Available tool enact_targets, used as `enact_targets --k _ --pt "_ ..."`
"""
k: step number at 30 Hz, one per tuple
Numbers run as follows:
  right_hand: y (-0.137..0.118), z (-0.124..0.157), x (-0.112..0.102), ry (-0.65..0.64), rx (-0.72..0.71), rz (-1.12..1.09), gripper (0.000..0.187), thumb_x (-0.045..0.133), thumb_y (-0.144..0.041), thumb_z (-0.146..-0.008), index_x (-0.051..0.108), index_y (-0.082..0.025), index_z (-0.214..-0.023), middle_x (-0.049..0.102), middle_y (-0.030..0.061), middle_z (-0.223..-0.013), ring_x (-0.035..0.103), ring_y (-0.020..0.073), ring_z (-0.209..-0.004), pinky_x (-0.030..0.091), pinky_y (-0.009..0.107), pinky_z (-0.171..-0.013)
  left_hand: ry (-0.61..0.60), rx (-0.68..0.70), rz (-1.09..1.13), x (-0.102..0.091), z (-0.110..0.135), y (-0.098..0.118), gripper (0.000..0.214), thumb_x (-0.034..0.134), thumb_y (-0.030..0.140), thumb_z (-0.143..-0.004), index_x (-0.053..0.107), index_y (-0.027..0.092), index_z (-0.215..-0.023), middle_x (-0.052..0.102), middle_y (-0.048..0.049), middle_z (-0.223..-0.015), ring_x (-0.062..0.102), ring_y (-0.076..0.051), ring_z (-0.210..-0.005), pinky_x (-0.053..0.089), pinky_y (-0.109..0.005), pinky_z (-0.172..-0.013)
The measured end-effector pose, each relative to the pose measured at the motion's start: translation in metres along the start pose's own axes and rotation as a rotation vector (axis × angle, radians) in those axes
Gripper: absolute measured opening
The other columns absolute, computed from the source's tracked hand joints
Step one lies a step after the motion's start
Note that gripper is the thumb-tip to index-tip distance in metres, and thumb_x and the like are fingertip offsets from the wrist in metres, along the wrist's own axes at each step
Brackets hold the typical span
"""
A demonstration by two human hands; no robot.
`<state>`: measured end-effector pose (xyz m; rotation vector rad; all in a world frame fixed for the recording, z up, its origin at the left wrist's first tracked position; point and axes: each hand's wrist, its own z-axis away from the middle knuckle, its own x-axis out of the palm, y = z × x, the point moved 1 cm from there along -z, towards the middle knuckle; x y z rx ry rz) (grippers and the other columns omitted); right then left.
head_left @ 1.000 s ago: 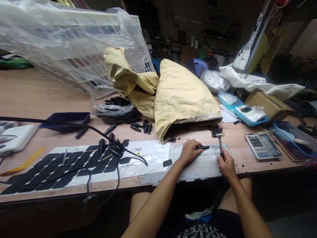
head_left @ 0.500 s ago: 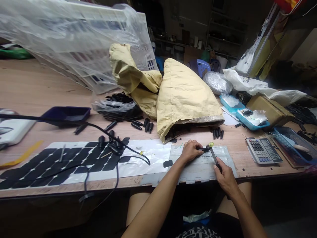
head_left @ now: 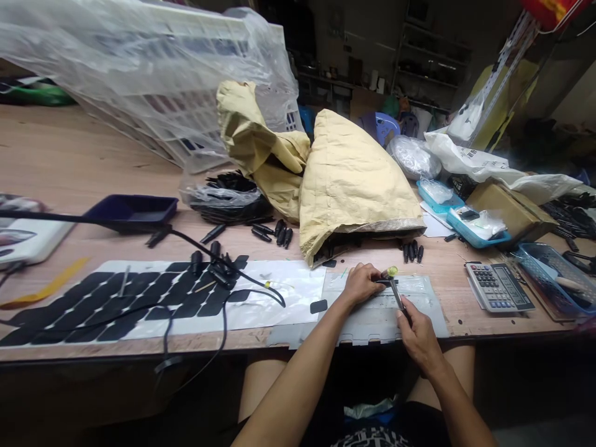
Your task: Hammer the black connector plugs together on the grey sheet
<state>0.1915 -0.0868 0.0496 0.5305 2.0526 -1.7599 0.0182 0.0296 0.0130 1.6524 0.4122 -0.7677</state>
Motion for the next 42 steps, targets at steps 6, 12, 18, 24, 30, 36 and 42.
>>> enact_targets --k 6,12,18,24,30,36,42 --pt "0.016 -0.006 -0.001 -0.013 0.123 -0.140 0.038 0.063 -0.037 -0.084 0.071 -0.023 -0.119 0.073 0.0030 -0.080 0.069 0.0244 -0.076 0.059 0.034 -0.065 -0.005 0.005 0.007 -0.002 0.002 0.002 0.016 0.074 0.031 -0.073 0.077 0.028 -0.089 0.070 -0.0008 -0.093 0.055 -0.023 -0.097 0.038 -0.035 -0.089" --pt "0.037 -0.020 -0.009 0.100 0.245 -0.338 0.049 0.062 -0.050 -0.084 0.061 -0.018 -0.122 0.056 -0.0046 -0.066 0.044 0.0086 -0.040 0.038 0.020 -0.032 0.018 0.017 0.011 0.003 0.000 -0.003 0.017 0.075 0.032 -0.073 0.077 0.027 -0.089 0.070 -0.0013 -0.094 0.055 -0.024 -0.098 0.038 -0.037 -0.090" --pt "0.041 -0.023 -0.014 0.164 0.260 -0.556 0.052 0.067 -0.051 -0.080 0.057 -0.017 -0.119 0.054 -0.0061 -0.065 0.044 0.0074 -0.042 0.038 0.018 -0.033 0.003 0.058 0.154 -0.011 0.020 0.009 0.020 0.066 0.034 -0.082 0.073 0.024 -0.097 0.066 -0.0041 -0.101 0.053 -0.024 -0.103 0.038 -0.037 -0.096" --pt "0.042 -0.023 -0.017 0.176 0.282 -0.637 0.053 0.070 -0.050 -0.077 0.058 -0.018 -0.119 0.055 -0.0065 -0.065 0.044 0.0068 -0.042 0.038 0.017 -0.032 -0.347 0.225 0.508 -0.010 0.126 0.039 0.027 0.057 0.046 -0.090 0.069 0.026 -0.104 0.065 -0.0058 -0.101 0.057 -0.021 -0.098 0.044 -0.031 -0.089" --pt "0.043 -0.022 -0.014 0.166 0.266 -0.629 0.048 0.069 -0.047 -0.080 0.059 -0.018 -0.118 0.056 -0.0056 -0.067 0.046 0.0066 -0.043 0.039 0.017 -0.033 -0.543 -0.200 0.336 0.074 0.178 -0.007 0.030 0.055 0.039 -0.086 0.070 0.022 -0.105 0.070 -0.0059 -0.103 0.064 -0.024 -0.098 0.047 -0.032 -0.087" --pt "0.041 -0.020 -0.013 0.181 0.260 -0.607 0.047 0.067 -0.046 -0.082 0.059 -0.019 -0.119 0.055 -0.0057 -0.067 0.045 0.0073 -0.043 0.038 0.018 -0.033 -0.532 -0.391 0.047 0.102 0.178 -0.032 0.045 0.049 0.039 -0.089 0.061 0.023 -0.129 0.061 -0.0116 -0.133 0.052 -0.030 -0.129 0.038 -0.040 -0.108" --pt "0.042 -0.018 -0.012 0.194 0.249 -0.641 0.048 0.066 -0.045 -0.083 0.058 -0.019 -0.121 0.054 -0.0062 -0.066 0.044 0.0073 -0.042 0.038 0.018 -0.032 -0.848 0.084 0.356 0.032 0.149 0.047 0.034 0.063 0.045 -0.083 0.073 0.024 -0.108 0.075 -0.0039 -0.097 0.069 -0.022 -0.088 0.051 -0.028 -0.079"
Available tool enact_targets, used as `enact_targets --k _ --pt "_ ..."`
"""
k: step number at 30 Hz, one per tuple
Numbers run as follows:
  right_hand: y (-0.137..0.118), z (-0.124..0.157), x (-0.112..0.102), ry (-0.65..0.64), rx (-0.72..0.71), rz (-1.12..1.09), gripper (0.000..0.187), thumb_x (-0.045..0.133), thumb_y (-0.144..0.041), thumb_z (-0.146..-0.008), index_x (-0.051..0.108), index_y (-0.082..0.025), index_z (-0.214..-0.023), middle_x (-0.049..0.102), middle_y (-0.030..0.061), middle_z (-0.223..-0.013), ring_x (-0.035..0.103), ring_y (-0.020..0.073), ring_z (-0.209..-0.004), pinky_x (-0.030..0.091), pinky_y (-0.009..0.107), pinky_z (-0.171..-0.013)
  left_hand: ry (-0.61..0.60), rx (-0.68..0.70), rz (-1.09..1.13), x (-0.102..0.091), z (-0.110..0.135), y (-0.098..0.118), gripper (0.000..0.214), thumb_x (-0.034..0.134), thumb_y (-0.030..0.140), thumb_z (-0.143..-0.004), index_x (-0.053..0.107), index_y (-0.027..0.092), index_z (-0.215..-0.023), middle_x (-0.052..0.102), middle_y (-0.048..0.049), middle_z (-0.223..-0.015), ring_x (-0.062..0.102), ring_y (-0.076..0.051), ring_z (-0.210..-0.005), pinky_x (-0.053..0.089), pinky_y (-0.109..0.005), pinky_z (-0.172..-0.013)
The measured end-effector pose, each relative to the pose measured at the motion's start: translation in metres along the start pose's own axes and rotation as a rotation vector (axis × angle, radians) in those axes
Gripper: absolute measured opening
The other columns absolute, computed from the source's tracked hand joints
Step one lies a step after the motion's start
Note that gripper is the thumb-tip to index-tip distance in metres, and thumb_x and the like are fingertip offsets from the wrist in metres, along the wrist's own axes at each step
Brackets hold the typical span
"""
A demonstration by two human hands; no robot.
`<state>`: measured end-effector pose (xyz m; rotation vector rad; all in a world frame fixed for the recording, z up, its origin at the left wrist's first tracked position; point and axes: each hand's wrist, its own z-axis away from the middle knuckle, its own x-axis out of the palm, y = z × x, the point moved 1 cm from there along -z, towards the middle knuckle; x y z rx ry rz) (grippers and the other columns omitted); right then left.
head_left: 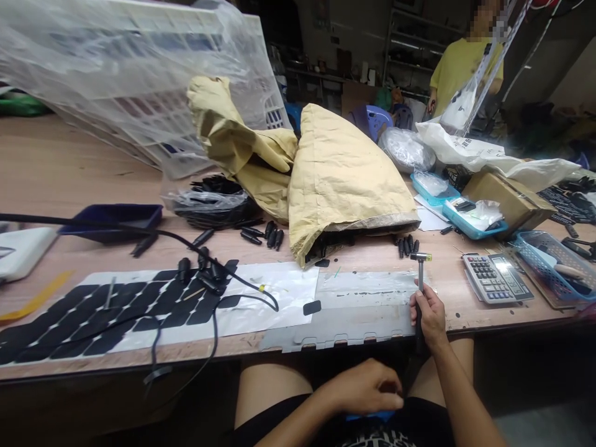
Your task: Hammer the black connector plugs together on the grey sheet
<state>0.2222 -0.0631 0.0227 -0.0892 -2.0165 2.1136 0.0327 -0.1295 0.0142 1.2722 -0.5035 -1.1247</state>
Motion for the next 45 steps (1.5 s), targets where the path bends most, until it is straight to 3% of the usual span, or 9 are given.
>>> enact_targets --k 3,7,9,11,14,18,29,36,45 --pt "0.002 0.000 0.000 0.027 -0.019 0.009 0.049 0.066 -0.045 -0.082 0.057 -0.017 -0.122 0.054 -0.0063 -0.065 0.044 0.0074 -0.042 0.039 0.018 -0.033 0.074 0.140 0.213 -0.049 -0.025 0.038 0.037 0.058 0.049 -0.087 0.072 0.021 -0.108 0.074 -0.0025 -0.092 0.066 -0.017 -0.078 0.050 -0.024 -0.072" --pt "0.005 -0.001 0.001 0.070 -0.033 0.022 0.050 0.066 -0.046 -0.083 0.056 -0.017 -0.123 0.053 -0.0069 -0.065 0.043 0.0072 -0.041 0.039 0.018 -0.032 0.810 0.000 0.096 -0.123 -0.096 0.045 0.031 0.053 0.040 -0.090 0.072 0.017 -0.096 0.073 -0.0063 -0.090 0.065 -0.019 -0.083 0.048 -0.027 -0.076" --pt "0.007 -0.002 0.001 0.075 -0.036 0.010 0.050 0.065 -0.046 -0.084 0.055 -0.018 -0.123 0.054 -0.0068 -0.066 0.044 0.0074 -0.042 0.039 0.018 -0.032 1.017 -0.146 -0.022 -0.148 -0.132 0.040 0.026 0.052 0.033 -0.090 0.072 0.016 -0.093 0.072 -0.0085 -0.091 0.065 -0.020 -0.087 0.047 -0.029 -0.079" --pt "0.008 -0.002 0.000 0.069 -0.037 -0.001 0.049 0.065 -0.047 -0.084 0.054 -0.018 -0.122 0.054 -0.0068 -0.066 0.044 0.0074 -0.041 0.039 0.018 -0.032 1.099 -0.282 -0.125 -0.162 -0.160 0.037 0.025 0.053 0.031 -0.088 0.073 0.016 -0.090 0.072 -0.0114 -0.095 0.065 -0.023 -0.092 0.046 -0.030 -0.080" --pt "0.008 -0.004 -0.001 0.068 -0.034 -0.019 0.047 0.065 -0.047 -0.084 0.055 -0.018 -0.120 0.054 -0.0067 -0.066 0.043 0.0069 -0.041 0.039 0.018 -0.032 1.121 -0.391 -0.230 -0.165 -0.183 0.034 0.025 0.056 0.033 -0.085 0.073 0.016 -0.089 0.069 -0.0149 -0.106 0.065 -0.027 -0.097 0.046 -0.034 -0.079" --pt "0.009 -0.004 -0.002 0.064 -0.026 -0.025 0.049 0.065 -0.048 -0.083 0.055 -0.018 -0.121 0.053 -0.0069 -0.066 0.043 0.0067 -0.041 0.038 0.018 -0.032 1.083 -0.407 -0.323 -0.161 -0.179 0.026 0.022 0.062 0.035 -0.080 0.073 0.018 -0.089 0.068 -0.0134 -0.107 0.064 -0.028 -0.097 0.045 -0.033 -0.076" --pt "0.001 -0.002 0.001 0.015 -0.007 0.049 0.052 0.062 -0.050 -0.084 0.054 -0.017 -0.124 0.053 -0.0057 -0.068 0.044 0.0077 -0.042 0.039 0.018 -0.033 0.829 -0.059 -0.442 -0.143 -0.067 -0.014 0.013 0.069 0.026 -0.075 0.073 0.023 -0.087 0.067 -0.0025 -0.089 0.056 -0.021 -0.092 0.042 -0.030 -0.079" --pt "-0.004 0.010 0.001 -0.095 -0.013 0.390 0.043 0.055 -0.049 -0.090 0.061 -0.017 -0.119 0.054 -0.0044 -0.066 0.045 0.0092 -0.041 0.038 0.020 -0.034 0.886 -0.008 -0.389 -0.132 -0.071 -0.024 0.019 0.075 0.038 -0.077 0.075 0.026 -0.092 0.067 -0.0021 -0.094 0.052 -0.024 -0.098 0.040 -0.035 -0.085" --pt "-0.025 0.027 0.009 -0.123 -0.241 0.826 0.053 0.048 -0.036 -0.093 0.053 -0.009 -0.139 0.068 0.0041 -0.071 0.063 0.0189 -0.064 0.053 0.029 -0.066 0.903 -0.005 -0.394 -0.133 -0.072 -0.026 0.019 0.070 0.029 -0.078 0.076 0.027 -0.096 0.067 -0.0016 -0.092 0.051 -0.022 -0.096 0.038 -0.035 -0.088"
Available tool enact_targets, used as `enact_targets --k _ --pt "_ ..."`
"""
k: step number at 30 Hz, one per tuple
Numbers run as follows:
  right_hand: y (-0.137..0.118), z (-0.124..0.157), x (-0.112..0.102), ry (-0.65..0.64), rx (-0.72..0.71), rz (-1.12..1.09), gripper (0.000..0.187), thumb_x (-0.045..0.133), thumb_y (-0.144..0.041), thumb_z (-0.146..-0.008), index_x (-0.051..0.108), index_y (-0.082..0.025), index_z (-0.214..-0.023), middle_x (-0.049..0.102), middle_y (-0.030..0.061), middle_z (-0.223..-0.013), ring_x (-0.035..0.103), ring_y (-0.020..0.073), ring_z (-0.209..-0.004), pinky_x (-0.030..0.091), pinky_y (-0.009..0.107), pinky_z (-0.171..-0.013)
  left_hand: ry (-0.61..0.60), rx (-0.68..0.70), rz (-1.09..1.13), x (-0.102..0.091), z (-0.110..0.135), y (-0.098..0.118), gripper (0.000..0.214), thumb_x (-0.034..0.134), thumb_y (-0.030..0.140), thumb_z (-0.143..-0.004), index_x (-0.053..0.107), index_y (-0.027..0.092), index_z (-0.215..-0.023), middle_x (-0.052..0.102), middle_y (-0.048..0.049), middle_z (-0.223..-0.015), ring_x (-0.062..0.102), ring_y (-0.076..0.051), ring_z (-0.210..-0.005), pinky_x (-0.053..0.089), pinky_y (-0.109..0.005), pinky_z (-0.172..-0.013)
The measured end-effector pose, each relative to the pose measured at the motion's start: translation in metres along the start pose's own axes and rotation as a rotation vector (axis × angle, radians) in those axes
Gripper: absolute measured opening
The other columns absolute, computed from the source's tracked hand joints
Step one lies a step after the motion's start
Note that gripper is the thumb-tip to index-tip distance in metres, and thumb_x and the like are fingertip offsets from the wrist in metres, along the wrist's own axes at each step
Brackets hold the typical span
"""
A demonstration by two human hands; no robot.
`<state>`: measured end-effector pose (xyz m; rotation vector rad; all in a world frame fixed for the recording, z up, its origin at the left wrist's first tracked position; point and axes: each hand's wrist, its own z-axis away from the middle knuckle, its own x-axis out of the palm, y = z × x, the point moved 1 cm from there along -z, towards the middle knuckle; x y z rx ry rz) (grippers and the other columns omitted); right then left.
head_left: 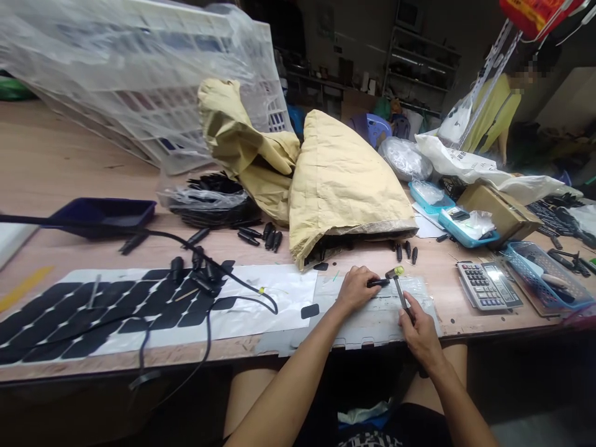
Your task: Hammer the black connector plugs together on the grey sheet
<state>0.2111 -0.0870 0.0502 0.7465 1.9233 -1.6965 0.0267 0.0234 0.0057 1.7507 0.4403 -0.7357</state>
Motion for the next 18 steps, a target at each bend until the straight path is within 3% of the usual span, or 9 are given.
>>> enact_targets --k 11,18 --pt "-0.006 0.001 0.003 0.030 0.025 -0.128 0.044 0.060 -0.038 -0.085 0.068 -0.020 -0.125 0.075 0.0085 -0.095 0.069 0.0293 -0.092 0.056 0.040 -0.084 -0.044 -0.059 0.013 -0.003 -0.003 0.002 0.019 0.070 0.032 -0.077 0.076 0.029 -0.095 0.064 -0.0020 -0.095 0.052 -0.023 -0.098 0.040 -0.035 -0.087" --pt "-0.011 0.001 0.008 -0.020 0.037 -0.159 0.049 0.059 -0.035 -0.088 0.062 -0.018 -0.134 0.070 0.0041 -0.075 0.064 0.0229 -0.068 0.054 0.035 -0.070 -0.043 -0.043 0.002 -0.004 -0.004 0.002 0.015 0.071 0.032 -0.078 0.075 0.028 -0.093 0.064 -0.0018 -0.096 0.052 -0.023 -0.099 0.040 -0.035 -0.088"
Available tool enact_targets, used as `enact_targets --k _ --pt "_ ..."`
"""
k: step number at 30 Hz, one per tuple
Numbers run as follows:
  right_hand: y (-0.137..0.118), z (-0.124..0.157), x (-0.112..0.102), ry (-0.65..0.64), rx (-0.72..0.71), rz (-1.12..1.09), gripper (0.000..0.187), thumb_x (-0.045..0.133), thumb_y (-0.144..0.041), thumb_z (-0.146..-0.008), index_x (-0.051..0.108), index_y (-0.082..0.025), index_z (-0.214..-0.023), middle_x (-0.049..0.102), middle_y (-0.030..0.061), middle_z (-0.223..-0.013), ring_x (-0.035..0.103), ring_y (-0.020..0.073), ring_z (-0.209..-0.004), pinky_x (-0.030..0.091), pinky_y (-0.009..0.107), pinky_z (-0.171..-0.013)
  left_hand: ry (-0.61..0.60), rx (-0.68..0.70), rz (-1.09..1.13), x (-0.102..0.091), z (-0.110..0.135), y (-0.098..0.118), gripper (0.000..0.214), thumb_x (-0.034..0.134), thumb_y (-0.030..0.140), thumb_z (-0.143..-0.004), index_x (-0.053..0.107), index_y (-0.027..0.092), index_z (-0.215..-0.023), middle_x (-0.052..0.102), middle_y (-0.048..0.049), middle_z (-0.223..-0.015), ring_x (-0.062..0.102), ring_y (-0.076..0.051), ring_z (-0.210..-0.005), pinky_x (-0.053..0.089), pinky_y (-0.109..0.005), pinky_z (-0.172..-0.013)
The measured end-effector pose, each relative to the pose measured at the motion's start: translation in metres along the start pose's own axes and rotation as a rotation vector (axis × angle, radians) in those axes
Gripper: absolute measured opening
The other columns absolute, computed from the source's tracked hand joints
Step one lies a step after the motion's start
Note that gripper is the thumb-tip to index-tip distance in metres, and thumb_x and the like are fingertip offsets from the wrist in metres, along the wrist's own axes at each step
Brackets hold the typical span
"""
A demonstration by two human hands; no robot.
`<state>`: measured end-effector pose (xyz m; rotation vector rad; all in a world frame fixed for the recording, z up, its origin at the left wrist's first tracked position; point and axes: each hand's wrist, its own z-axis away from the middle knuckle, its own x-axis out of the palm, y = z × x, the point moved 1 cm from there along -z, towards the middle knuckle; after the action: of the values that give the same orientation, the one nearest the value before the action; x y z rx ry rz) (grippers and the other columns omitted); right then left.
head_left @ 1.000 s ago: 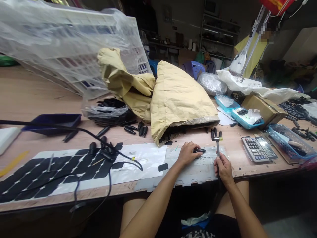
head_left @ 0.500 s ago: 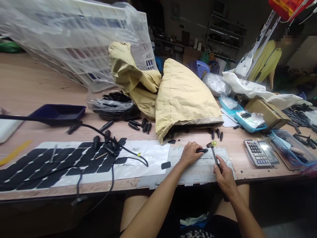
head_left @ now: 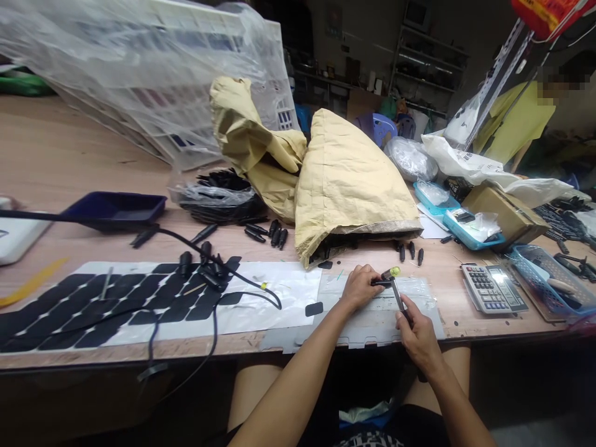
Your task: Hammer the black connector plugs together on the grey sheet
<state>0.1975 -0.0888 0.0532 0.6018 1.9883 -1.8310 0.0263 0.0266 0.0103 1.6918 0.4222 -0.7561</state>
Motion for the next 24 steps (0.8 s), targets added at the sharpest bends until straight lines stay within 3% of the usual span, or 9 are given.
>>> enact_targets --k 5,10,14,16,19,22,24 --pt "0.012 -0.006 0.006 -0.063 0.014 0.017 0.048 0.055 -0.037 -0.091 0.062 -0.015 -0.133 0.065 0.0018 -0.069 0.058 0.0177 -0.058 0.051 0.029 -0.057 -0.006 -0.011 0.001 0.000 0.002 0.001 0.016 0.072 0.030 -0.077 0.076 0.029 -0.093 0.064 -0.0013 -0.095 0.052 -0.022 -0.098 0.040 -0.035 -0.088" --pt "0.035 -0.025 0.003 0.035 0.124 -0.191 0.059 0.059 -0.047 -0.088 0.054 -0.015 -0.137 0.059 -0.0027 -0.067 0.048 0.0107 -0.044 0.041 0.022 -0.036 -0.005 -0.008 0.012 -0.001 -0.001 0.000 0.019 0.071 0.031 -0.077 0.076 0.027 -0.095 0.064 -0.0024 -0.095 0.052 -0.024 -0.100 0.040 -0.036 -0.090" --pt "0.045 -0.038 0.000 0.096 0.181 -0.411 0.064 0.062 -0.051 -0.084 0.050 -0.015 -0.135 0.056 -0.0059 -0.064 0.045 0.0086 -0.040 0.040 0.019 -0.031 0.015 0.013 0.066 -0.010 0.006 0.007 0.018 0.069 0.029 -0.079 0.074 0.024 -0.096 0.066 -0.0033 -0.096 0.053 -0.023 -0.099 0.041 -0.036 -0.091" --pt "0.045 -0.040 -0.001 0.110 0.192 -0.475 0.063 0.063 -0.051 -0.082 0.051 -0.015 -0.133 0.056 -0.0064 -0.064 0.046 0.0082 -0.040 0.040 0.018 -0.032 0.040 0.056 0.133 -0.014 0.026 0.017 0.018 0.066 0.030 -0.082 0.071 0.023 -0.098 0.068 -0.0042 -0.099 0.054 -0.024 -0.100 0.042 -0.036 -0.092" --pt "0.044 -0.039 -0.001 0.106 0.187 -0.508 0.062 0.065 -0.050 -0.082 0.051 -0.016 -0.132 0.056 -0.0064 -0.064 0.047 0.0081 -0.041 0.040 0.018 -0.031 -0.001 0.172 0.225 -0.009 0.083 0.033 0.024 0.059 0.037 -0.088 0.069 0.024 -0.105 0.069 -0.0065 -0.102 0.057 -0.024 -0.099 0.043 -0.038 -0.092" --pt "0.043 -0.037 0.000 0.088 0.172 -0.490 0.062 0.064 -0.049 -0.083 0.050 -0.015 -0.133 0.056 -0.0066 -0.065 0.047 0.0082 -0.041 0.040 0.018 -0.032 -0.248 0.275 0.225 0.011 0.144 0.039 0.030 0.054 0.044 -0.090 0.068 0.027 -0.110 0.071 -0.0064 -0.093 0.062 -0.022 -0.087 0.045 -0.036 -0.086" --pt "0.043 -0.037 0.002 0.072 0.166 -0.459 0.062 0.064 -0.048 -0.084 0.050 -0.015 -0.134 0.056 -0.0065 -0.065 0.048 0.0081 -0.042 0.041 0.018 -0.032 -0.375 0.206 0.173 0.031 0.170 0.031 0.028 0.054 0.044 -0.090 0.069 0.028 -0.108 0.072 -0.0050 -0.088 0.065 -0.021 -0.082 0.047 -0.033 -0.081"
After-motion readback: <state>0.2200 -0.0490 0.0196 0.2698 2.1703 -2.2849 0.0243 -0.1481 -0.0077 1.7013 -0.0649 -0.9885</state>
